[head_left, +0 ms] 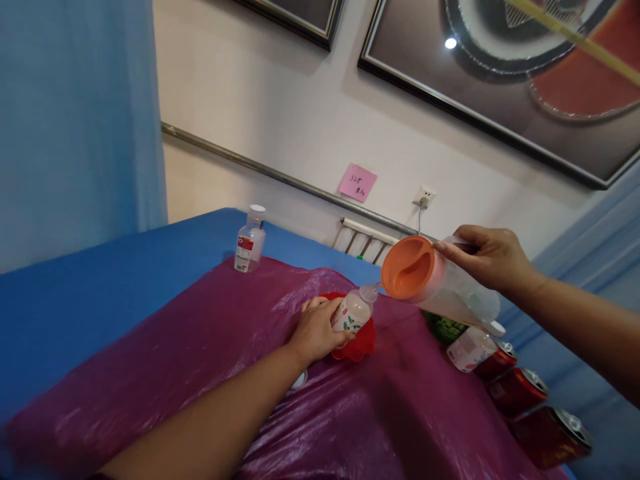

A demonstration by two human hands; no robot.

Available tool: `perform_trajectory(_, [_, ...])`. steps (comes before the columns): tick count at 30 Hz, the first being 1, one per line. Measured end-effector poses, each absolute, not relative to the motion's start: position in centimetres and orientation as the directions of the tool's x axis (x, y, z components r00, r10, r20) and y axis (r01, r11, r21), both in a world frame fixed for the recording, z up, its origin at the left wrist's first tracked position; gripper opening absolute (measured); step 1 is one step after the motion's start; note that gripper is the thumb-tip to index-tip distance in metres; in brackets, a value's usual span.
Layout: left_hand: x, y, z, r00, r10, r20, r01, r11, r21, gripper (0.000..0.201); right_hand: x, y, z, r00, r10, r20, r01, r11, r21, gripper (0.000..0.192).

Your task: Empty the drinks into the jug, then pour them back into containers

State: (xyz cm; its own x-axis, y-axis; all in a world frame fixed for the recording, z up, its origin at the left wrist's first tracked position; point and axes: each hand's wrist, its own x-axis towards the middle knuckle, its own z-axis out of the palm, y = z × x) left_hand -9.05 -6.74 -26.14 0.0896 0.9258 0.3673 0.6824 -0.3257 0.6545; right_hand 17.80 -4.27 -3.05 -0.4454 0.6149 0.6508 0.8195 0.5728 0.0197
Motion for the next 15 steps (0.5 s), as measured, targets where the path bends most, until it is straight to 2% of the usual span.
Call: perform_trajectory(15, [-9.12, -6.89, -25.9, 0.098, 0.93, 0.353, 0.672, -0.324, 0.666, 0.063, 17.51, -4.53, -2.88, -0.472, 0.584, 0.66, 0.813, 0.578, 0.07, 0.055])
